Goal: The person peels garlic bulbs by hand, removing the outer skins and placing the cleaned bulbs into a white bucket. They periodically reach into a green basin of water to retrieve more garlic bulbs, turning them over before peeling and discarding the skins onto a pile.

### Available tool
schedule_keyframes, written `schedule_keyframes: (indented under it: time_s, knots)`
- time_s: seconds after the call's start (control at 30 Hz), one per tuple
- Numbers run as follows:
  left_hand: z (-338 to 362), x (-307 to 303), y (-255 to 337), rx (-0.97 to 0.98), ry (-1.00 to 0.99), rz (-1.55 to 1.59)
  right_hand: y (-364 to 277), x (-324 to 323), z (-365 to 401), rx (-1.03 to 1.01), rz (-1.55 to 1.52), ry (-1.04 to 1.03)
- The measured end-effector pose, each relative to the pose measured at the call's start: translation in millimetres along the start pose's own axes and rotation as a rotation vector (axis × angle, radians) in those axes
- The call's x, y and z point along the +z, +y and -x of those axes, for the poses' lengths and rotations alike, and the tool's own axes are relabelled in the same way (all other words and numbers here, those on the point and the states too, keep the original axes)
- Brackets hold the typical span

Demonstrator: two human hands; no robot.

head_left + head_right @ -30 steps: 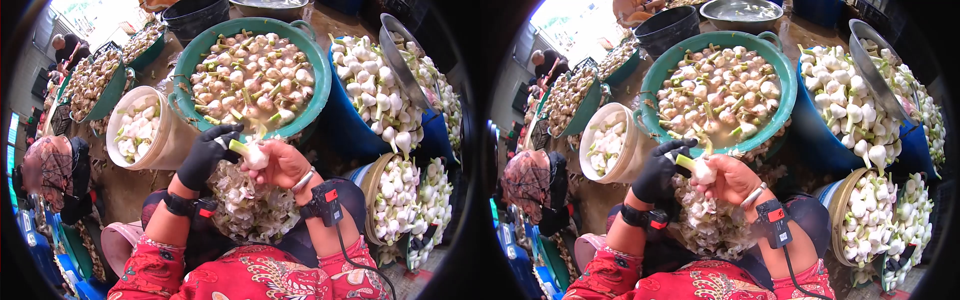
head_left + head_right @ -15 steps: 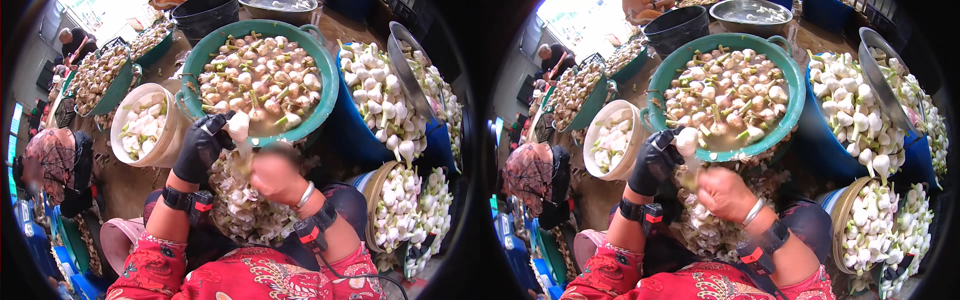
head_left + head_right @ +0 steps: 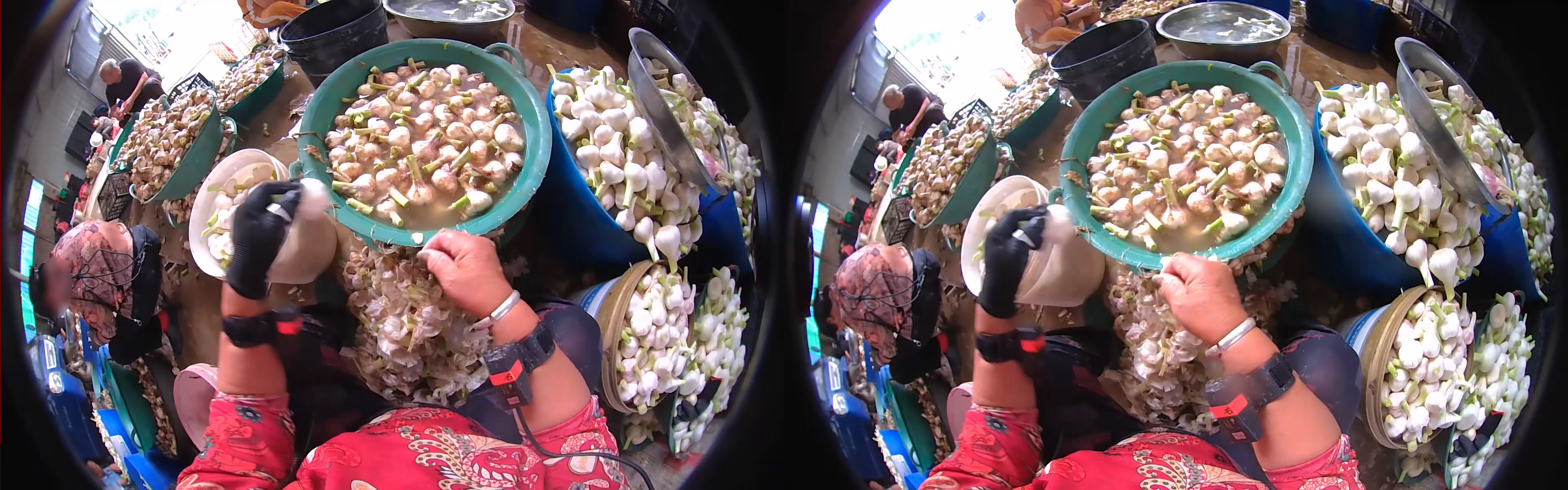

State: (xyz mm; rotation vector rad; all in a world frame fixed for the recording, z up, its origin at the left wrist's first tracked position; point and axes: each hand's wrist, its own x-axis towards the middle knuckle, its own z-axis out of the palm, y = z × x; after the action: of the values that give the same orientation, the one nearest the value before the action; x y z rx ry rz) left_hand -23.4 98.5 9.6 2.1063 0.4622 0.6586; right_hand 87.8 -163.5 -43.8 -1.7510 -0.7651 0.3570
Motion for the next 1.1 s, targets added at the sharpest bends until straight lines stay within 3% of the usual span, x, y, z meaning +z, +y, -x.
schedule_keyframes:
  time_s: [0.07,0.17,0.23,0.27,0.33,0.4,0.47,0.53,0.6,0.67,0.7,0.73,0.8,0.87,0.93,0.97,1.07,1.1]
  knots:
    - [-15.5,-43.7,-22.7,0.297,0.029,-0.587,-2.6,-6.5,-4.0,0.068,-0.026,0.044]
    - [-23.3,-19.0,-15.5,0.292,-0.060,-0.498,-2.9,-10.4,-12.7,0.239,-0.300,0.131]
    - [-24.6,27.1,-6.2,0.137,-0.322,-0.400,-2.7,-8.9,-13.8,0.231,-0.286,0.137]
    - [-27.7,52.7,-24.1,0.307,-0.409,-0.463,-2.4,-8.4,-14.0,0.225,-0.271,0.146]
    - [-33.5,98.8,-19.2,0.300,-0.667,-0.776,-4.7,-10.6,-11.9,0.187,-0.199,0.155]
    - [-40.5,131.9,-21.7,0.357,-0.875,-0.875,-9.3,-11.3,-10.5,0.168,-0.120,0.157]
    - [-50.2,165.9,-38.9,0.277,-1.049,-1.096,-5.9,-12.2,-10.9,0.141,-0.125,0.157]
    - [-56.2,184.7,-51.3,0.219,-1.091,-1.308,-9.2,-16.6,-11.4,0.172,-0.155,0.137]
    - [-60.5,175.4,-56.8,0.212,-1.035,-1.259,-8.4,-19.9,-14.5,0.177,-0.150,0.101]
    - [-60.0,141.5,-35.8,0.150,-0.898,-0.822,-6.7,-20.9,-16.1,0.329,-0.295,0.050]
    - [-55.7,128.9,-34.4,0.112,-0.731,-0.513,-13.2,-22.4,-17.2,0.432,-0.470,0.035]
    - [-44.9,116.0,-28.3,-0.066,-0.635,-0.093,-21.7,-21.6,-17.7,0.539,-0.646,0.029]
    - [-20.5,93.3,5.2,-0.393,-0.587,0.506,-13.3,-4.1,-15.3,0.407,-0.549,0.015]
    - [9.6,82.0,27.1,-0.536,-0.569,0.849,-6.8,15.1,-13.8,0.264,-0.643,0.031]
    - [32.0,80.7,30.4,-0.587,-0.497,0.903,4.7,27.7,-13.7,0.224,-0.744,-0.030]
    - [39.6,81.5,34.2,-0.453,-0.453,0.791,7.9,29.9,-12.3,0.163,-0.656,-0.012]
    - [45.0,78.4,25.2,-0.370,-0.445,0.687,6.8,28.2,-11.4,0.022,-0.422,0.026]
    - [43.0,75.3,31.5,-0.471,-0.442,0.750,5.9,27.1,-10.8,-0.063,-0.283,0.041]
